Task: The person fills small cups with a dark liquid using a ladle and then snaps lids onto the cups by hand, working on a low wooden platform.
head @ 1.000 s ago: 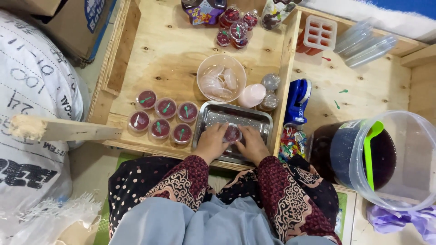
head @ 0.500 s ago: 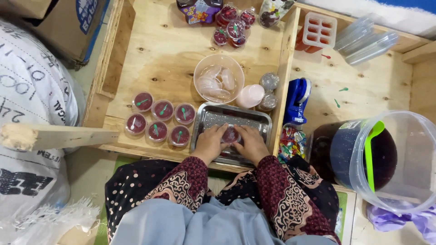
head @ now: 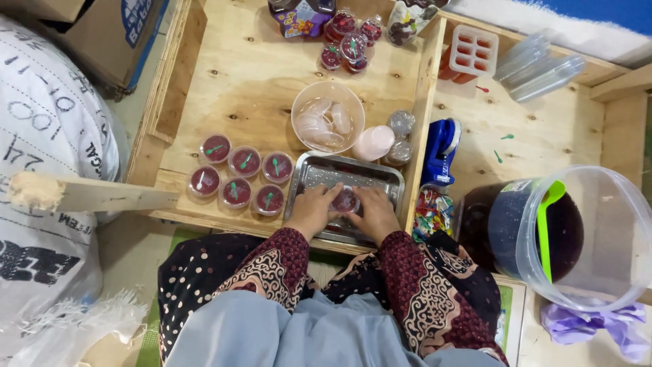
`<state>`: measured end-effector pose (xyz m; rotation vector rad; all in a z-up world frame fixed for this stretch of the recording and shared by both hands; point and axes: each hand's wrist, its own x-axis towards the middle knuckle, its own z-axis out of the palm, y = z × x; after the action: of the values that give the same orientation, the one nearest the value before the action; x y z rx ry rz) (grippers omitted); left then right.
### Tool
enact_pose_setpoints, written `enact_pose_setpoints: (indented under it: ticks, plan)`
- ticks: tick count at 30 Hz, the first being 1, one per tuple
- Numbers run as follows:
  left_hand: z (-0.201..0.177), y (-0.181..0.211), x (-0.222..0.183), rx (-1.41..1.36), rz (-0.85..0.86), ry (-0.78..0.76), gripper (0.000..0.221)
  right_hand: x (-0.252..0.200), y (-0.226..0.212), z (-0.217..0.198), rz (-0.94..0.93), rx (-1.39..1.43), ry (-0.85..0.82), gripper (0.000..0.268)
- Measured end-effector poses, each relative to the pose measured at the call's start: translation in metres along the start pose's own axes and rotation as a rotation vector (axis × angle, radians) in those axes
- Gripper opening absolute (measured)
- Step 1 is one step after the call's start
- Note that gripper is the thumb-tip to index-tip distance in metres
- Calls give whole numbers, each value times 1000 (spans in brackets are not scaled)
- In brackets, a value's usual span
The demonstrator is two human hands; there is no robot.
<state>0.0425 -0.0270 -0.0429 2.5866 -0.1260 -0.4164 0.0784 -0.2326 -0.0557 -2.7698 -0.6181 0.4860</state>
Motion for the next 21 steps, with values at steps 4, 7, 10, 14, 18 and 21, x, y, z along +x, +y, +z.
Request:
enact_pose_setpoints:
  ticks: [4, 7, 10, 14, 18, 21]
  plan:
    - [5, -1, -4, 29, -1, 38, 65, -12, 0, 6, 53, -37, 11, 71]
    - [2, 1, -12, 4, 13, 79, 52, -22, -3, 0, 106, -87, -32, 62]
    - [-6, 8, -15, -6, 8, 77, 50, -22, -5, -9, 142, -100, -65, 69]
    - [-7, 14, -11, 18, 14, 26, 69, -22, -12, -16, 89, -31, -69, 84]
    - [-15, 21, -9, 10, -5, -29, 74, -14, -8, -12, 75, 36, -125, 84]
    - [-18, 20, -7, 9, -13, -43, 76, -8, -5, -17, 56, 17, -126, 84]
